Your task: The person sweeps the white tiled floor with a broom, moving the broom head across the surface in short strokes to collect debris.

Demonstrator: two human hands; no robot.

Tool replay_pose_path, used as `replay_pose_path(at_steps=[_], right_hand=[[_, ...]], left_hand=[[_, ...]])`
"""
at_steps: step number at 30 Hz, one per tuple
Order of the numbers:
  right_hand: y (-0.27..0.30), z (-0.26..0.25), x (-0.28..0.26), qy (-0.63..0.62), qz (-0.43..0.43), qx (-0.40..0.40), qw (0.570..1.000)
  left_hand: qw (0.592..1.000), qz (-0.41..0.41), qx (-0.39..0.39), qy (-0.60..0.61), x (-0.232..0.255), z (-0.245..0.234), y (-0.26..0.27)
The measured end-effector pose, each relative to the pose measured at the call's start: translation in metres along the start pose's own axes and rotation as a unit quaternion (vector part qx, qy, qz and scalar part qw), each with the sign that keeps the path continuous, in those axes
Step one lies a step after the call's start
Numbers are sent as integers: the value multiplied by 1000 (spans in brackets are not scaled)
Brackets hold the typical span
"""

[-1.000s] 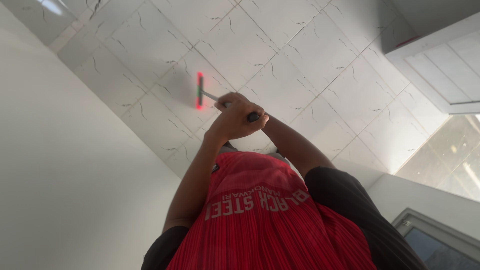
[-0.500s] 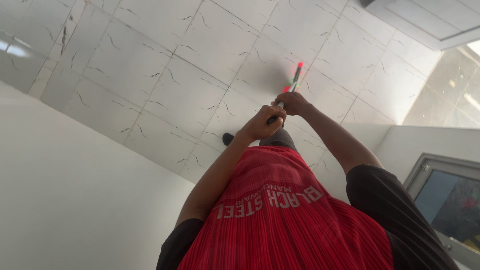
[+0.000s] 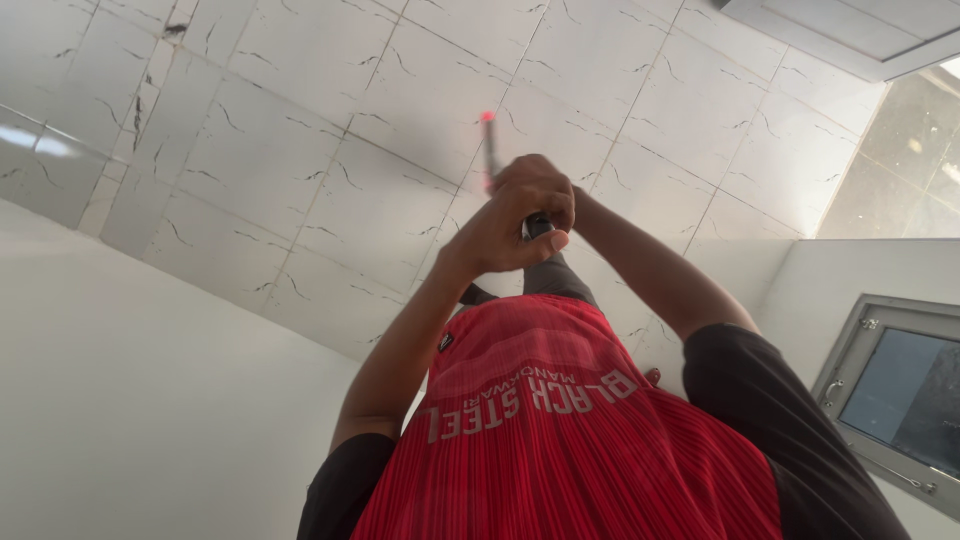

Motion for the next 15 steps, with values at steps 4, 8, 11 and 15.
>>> replay_pose_path(at_steps=[4, 8, 11, 15], right_hand=[[-7, 27, 41, 114, 403, -190, 888], [26, 25, 66, 82, 480, -152, 860], [79, 15, 101, 122, 491, -157, 848], [157, -22, 143, 218, 317, -109, 916]], left_hand=[[983, -106, -61, -134, -37, 6, -13], [965, -135, -86, -210, -78, 13, -23], [965, -177, -88, -171, -105, 14, -28], [996, 6, -79, -42, -120, 18, -47]])
Point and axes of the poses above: each hand's wrist, its own y-axis away from the middle knuckle, its own z-axis out of the palm, x = y × z, the point moved 5 cm from there along -y, towards the middle knuckle, and after that the axes turned 9 degrees about x, right-handed, at the moved point
